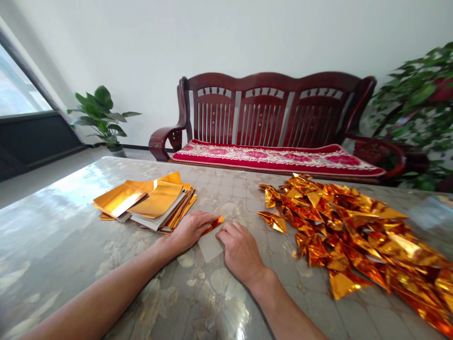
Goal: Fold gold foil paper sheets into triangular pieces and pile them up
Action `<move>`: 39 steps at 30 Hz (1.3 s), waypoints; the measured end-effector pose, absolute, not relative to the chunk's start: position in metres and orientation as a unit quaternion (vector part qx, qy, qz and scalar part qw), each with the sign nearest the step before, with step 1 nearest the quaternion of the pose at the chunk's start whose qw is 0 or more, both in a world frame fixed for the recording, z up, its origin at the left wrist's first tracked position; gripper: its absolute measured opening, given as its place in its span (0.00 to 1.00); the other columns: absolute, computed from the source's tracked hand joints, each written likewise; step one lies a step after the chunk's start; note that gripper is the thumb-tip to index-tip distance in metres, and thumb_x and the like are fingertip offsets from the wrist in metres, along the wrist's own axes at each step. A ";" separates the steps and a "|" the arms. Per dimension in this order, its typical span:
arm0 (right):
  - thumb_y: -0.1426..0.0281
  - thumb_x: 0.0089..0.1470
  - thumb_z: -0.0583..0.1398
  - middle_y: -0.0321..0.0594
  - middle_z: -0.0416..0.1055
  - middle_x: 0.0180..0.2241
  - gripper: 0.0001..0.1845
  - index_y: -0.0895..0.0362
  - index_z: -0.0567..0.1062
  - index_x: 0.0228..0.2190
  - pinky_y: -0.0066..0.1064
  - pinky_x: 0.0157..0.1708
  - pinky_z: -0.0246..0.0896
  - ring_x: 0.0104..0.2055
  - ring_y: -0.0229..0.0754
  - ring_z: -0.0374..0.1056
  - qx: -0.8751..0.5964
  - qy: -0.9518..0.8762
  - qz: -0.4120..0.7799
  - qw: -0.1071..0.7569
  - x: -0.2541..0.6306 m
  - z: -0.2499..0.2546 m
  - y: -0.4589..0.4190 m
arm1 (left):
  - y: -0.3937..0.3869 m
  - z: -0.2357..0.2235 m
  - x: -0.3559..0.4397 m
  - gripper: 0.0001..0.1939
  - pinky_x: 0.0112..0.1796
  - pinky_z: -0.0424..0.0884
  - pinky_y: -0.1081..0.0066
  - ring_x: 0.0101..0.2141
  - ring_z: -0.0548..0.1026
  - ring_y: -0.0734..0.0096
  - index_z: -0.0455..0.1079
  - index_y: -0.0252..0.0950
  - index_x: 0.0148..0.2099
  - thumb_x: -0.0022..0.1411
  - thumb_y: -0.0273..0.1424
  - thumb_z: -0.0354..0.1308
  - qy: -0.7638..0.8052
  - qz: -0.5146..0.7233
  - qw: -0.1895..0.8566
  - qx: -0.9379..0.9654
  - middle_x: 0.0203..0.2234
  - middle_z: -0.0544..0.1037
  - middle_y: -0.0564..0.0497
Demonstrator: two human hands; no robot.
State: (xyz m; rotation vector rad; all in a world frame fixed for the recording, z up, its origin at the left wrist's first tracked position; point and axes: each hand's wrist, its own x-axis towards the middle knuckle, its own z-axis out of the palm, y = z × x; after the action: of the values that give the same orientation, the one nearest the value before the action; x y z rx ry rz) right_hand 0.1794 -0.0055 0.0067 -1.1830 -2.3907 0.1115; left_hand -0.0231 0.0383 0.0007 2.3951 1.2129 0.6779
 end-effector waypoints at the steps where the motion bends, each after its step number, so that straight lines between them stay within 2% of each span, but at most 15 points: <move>1: 0.84 0.55 0.52 0.41 0.73 0.37 0.19 0.55 0.78 0.37 0.32 0.45 0.61 0.43 0.42 0.65 -0.433 -0.872 0.038 0.225 0.178 0.007 -0.006 | 0.039 -0.001 -0.023 0.17 0.49 0.68 0.71 0.47 0.75 0.68 0.72 0.42 0.55 0.68 0.27 0.52 0.435 0.249 0.191 0.844 0.47 0.80 0.53; 5: 0.82 0.58 0.52 0.41 0.70 0.37 0.16 0.56 0.77 0.38 0.32 0.46 0.60 0.44 0.43 0.64 -0.441 -0.874 0.032 0.204 0.176 0.008 -0.008 | 0.033 0.005 -0.023 0.16 0.50 0.68 0.71 0.48 0.75 0.68 0.71 0.41 0.57 0.70 0.32 0.50 0.440 0.257 0.199 0.837 0.47 0.80 0.51; 8: 0.82 0.59 0.52 0.41 0.70 0.37 0.15 0.56 0.76 0.38 0.32 0.46 0.60 0.44 0.44 0.63 -0.450 -0.869 0.033 0.203 0.176 0.007 -0.008 | 0.026 0.013 -0.024 0.19 0.50 0.68 0.70 0.48 0.75 0.67 0.67 0.43 0.60 0.69 0.33 0.52 0.437 0.241 0.195 0.844 0.47 0.80 0.51; 15: 0.83 0.58 0.50 0.42 0.70 0.41 0.20 0.56 0.73 0.46 0.32 0.48 0.60 0.47 0.43 0.64 -0.482 -0.849 0.035 0.215 0.175 0.004 -0.006 | 0.029 0.001 -0.027 0.24 0.50 0.69 0.70 0.48 0.76 0.68 0.68 0.43 0.59 0.62 0.23 0.55 0.457 0.268 0.220 0.819 0.47 0.80 0.54; 19: 0.81 0.60 0.52 0.43 0.69 0.42 0.15 0.56 0.75 0.40 0.32 0.46 0.61 0.47 0.44 0.64 -0.491 -0.850 0.016 0.189 0.172 0.004 -0.004 | 0.034 -0.005 -0.026 0.27 0.49 0.71 0.70 0.45 0.78 0.69 0.68 0.43 0.59 0.59 0.20 0.55 0.456 0.287 0.238 0.808 0.45 0.81 0.54; 21: 0.81 0.59 0.53 0.43 0.69 0.46 0.14 0.57 0.75 0.39 0.33 0.47 0.60 0.49 0.46 0.62 -0.485 -0.856 -0.006 0.182 0.171 0.006 -0.003 | 0.036 -0.005 -0.026 0.28 0.48 0.72 0.71 0.44 0.78 0.69 0.66 0.42 0.61 0.59 0.20 0.55 0.451 0.289 0.244 0.808 0.45 0.80 0.53; 23: 0.81 0.59 0.54 0.43 0.70 0.45 0.13 0.57 0.75 0.39 0.35 0.48 0.59 0.49 0.46 0.62 -0.477 -0.863 -0.023 0.165 0.171 0.007 -0.002 | 0.036 -0.002 -0.027 0.29 0.49 0.72 0.70 0.46 0.77 0.68 0.64 0.40 0.62 0.59 0.20 0.56 0.444 0.295 0.221 0.817 0.48 0.79 0.50; 27: 0.81 0.58 0.54 0.41 0.71 0.40 0.12 0.56 0.74 0.39 0.37 0.45 0.58 0.45 0.46 0.64 -0.488 -0.862 -0.040 0.130 0.171 0.010 -0.003 | 0.027 0.006 -0.032 0.22 0.54 0.68 0.64 0.53 0.72 0.64 0.66 0.39 0.60 0.63 0.25 0.57 0.409 0.338 0.094 0.842 0.53 0.74 0.47; 30: 0.82 0.57 0.55 0.41 0.72 0.40 0.13 0.56 0.74 0.39 0.36 0.44 0.58 0.45 0.46 0.64 -0.505 -0.853 -0.049 0.123 0.170 0.011 -0.005 | 0.015 0.010 -0.034 0.13 0.49 0.69 0.69 0.46 0.74 0.69 0.70 0.40 0.53 0.69 0.29 0.51 0.365 0.351 0.071 0.860 0.45 0.78 0.49; 32: 0.80 0.58 0.55 0.42 0.72 0.40 0.12 0.56 0.74 0.39 0.37 0.44 0.58 0.44 0.46 0.65 -0.513 -0.848 -0.053 0.121 0.170 0.013 -0.007 | 0.008 0.011 -0.034 0.12 0.47 0.69 0.70 0.43 0.74 0.69 0.72 0.40 0.50 0.71 0.30 0.49 0.350 0.302 0.071 0.884 0.42 0.78 0.49; 35: 0.73 0.59 0.58 0.44 0.73 0.42 0.08 0.55 0.75 0.41 0.38 0.46 0.59 0.46 0.48 0.65 -0.505 -0.852 -0.046 0.127 0.174 0.017 -0.009 | 0.003 0.012 -0.031 0.12 0.49 0.68 0.65 0.45 0.73 0.64 0.71 0.39 0.50 0.69 0.34 0.52 0.385 0.223 0.045 0.895 0.45 0.77 0.48; 39: 0.68 0.56 0.63 0.43 0.72 0.51 0.15 0.54 0.75 0.46 0.41 0.51 0.60 0.51 0.50 0.64 -0.444 -0.886 -0.010 0.136 0.191 0.022 -0.005 | 0.002 0.016 -0.028 0.16 0.47 0.68 0.61 0.46 0.72 0.59 0.70 0.40 0.50 0.65 0.43 0.57 0.423 0.145 0.015 0.894 0.47 0.76 0.48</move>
State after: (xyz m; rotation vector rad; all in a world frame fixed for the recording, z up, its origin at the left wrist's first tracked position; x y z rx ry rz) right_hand 0.1906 -0.0048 0.0215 -1.2845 -2.5652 -0.0282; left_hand -0.0275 0.0023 0.0160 2.7834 1.3152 0.4523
